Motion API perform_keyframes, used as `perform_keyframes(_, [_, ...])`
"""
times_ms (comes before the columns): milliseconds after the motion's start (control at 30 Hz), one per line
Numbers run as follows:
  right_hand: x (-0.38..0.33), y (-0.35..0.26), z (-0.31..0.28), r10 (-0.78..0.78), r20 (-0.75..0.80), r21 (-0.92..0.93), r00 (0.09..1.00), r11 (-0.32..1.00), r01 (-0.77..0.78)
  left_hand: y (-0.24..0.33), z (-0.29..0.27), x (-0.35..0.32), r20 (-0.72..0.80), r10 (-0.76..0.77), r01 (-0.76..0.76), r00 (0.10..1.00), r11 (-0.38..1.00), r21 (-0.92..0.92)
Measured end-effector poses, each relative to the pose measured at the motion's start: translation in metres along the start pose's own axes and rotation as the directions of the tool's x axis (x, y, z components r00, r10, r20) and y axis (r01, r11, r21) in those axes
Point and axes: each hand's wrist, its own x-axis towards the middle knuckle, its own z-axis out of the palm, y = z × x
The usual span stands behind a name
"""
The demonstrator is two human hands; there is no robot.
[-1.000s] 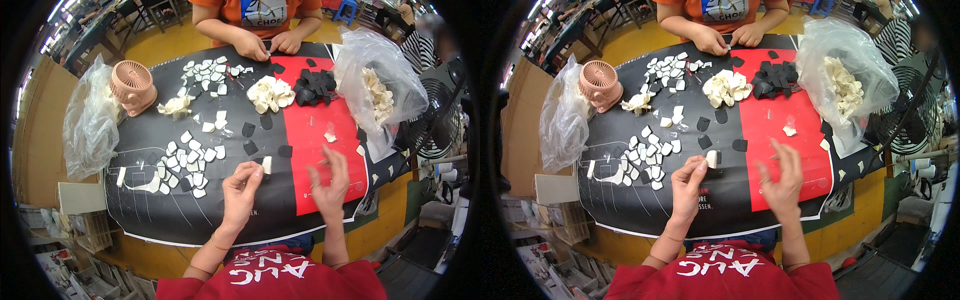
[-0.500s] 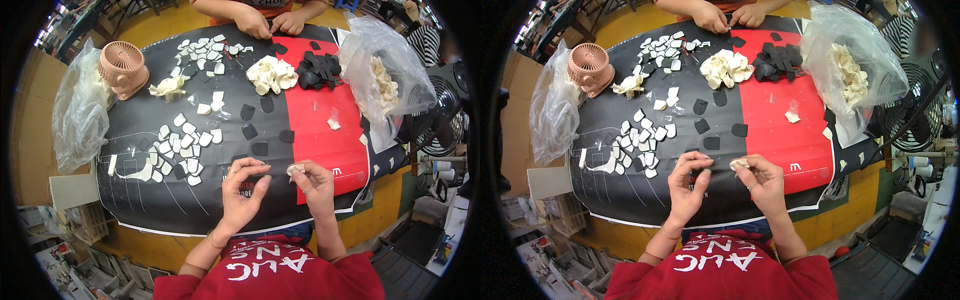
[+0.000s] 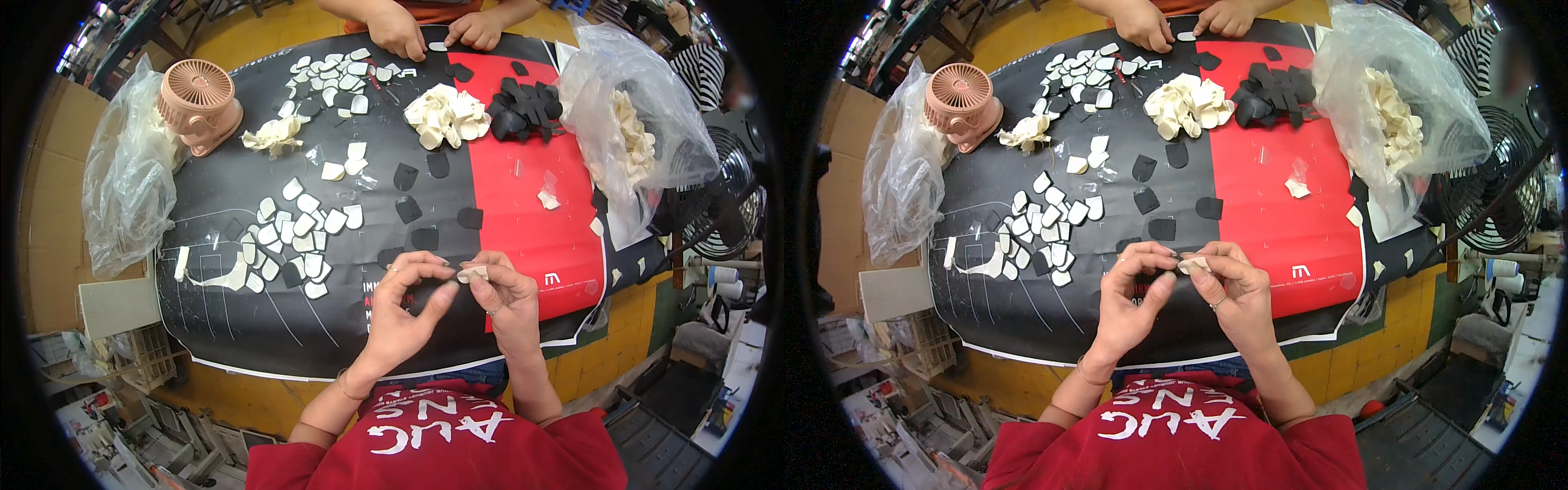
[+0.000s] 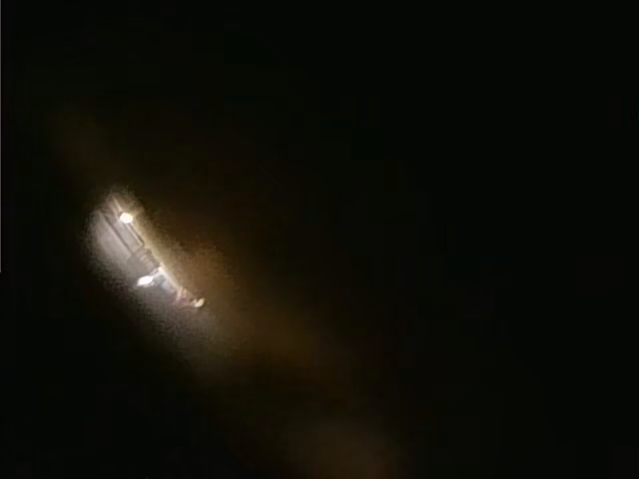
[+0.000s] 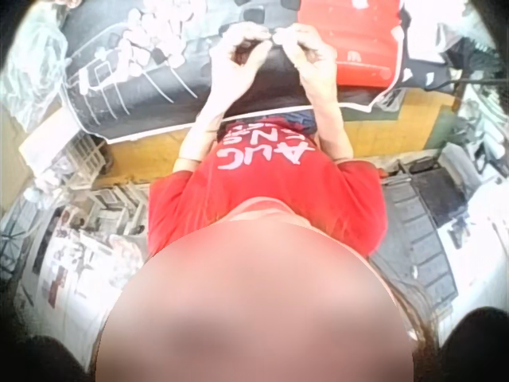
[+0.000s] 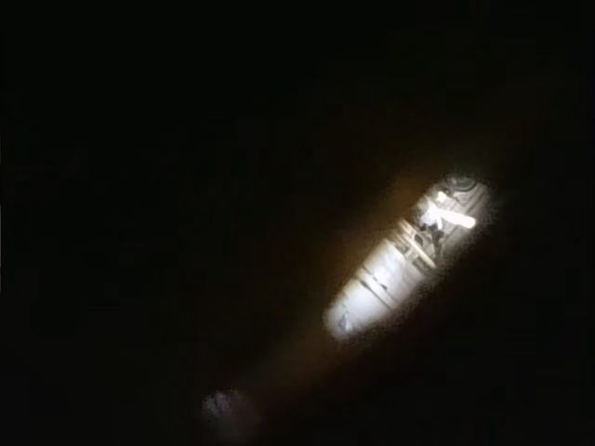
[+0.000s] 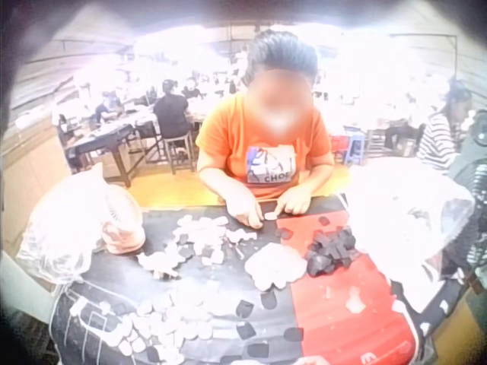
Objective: The person repeatedly picks small black and white foam pieces from a table, folds or bends them by hand, and places them back on the table. Another person across the table also handles similar pieces. The camera wearer continues this repetitive folding and placement throughout the clip.
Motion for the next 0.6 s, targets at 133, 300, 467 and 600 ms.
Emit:
perform_keyframes(133, [0.002, 0.001, 0.000, 0.036, 0.046, 0.092, 0.998, 0.995, -0.040, 0.001, 0.001, 0.001, 0.060, 0.018, -0.017, 0.998, 1.000, -0.001])
perform_keyframes(300, [-0.002, -0.002, -0.010, -0.019, -0.002, -0.177, 1.000, 0.984, 0.018, 0.000, 0.003, -0.004, 0.055, 0.174, -0.182, 0.983, 0.957, 0.227])
perform_keyframes(467, [-0.011, -0.007, -0.022, -0.131, 0.015, -0.427, 0.991, 0.895, 0.125, -0.001, 0.006, -0.008, 0.055, 0.387, -0.375, 0.921, 0.838, 0.397])
perform_keyframes(600, [-0.013, -0.010, -0.031, -0.032, -0.073, -0.241, 0.997, 0.970, 0.013, 0.000, 0.003, -0.006, 0.110, 0.386, -0.393, 0.916, 0.808, 0.440])
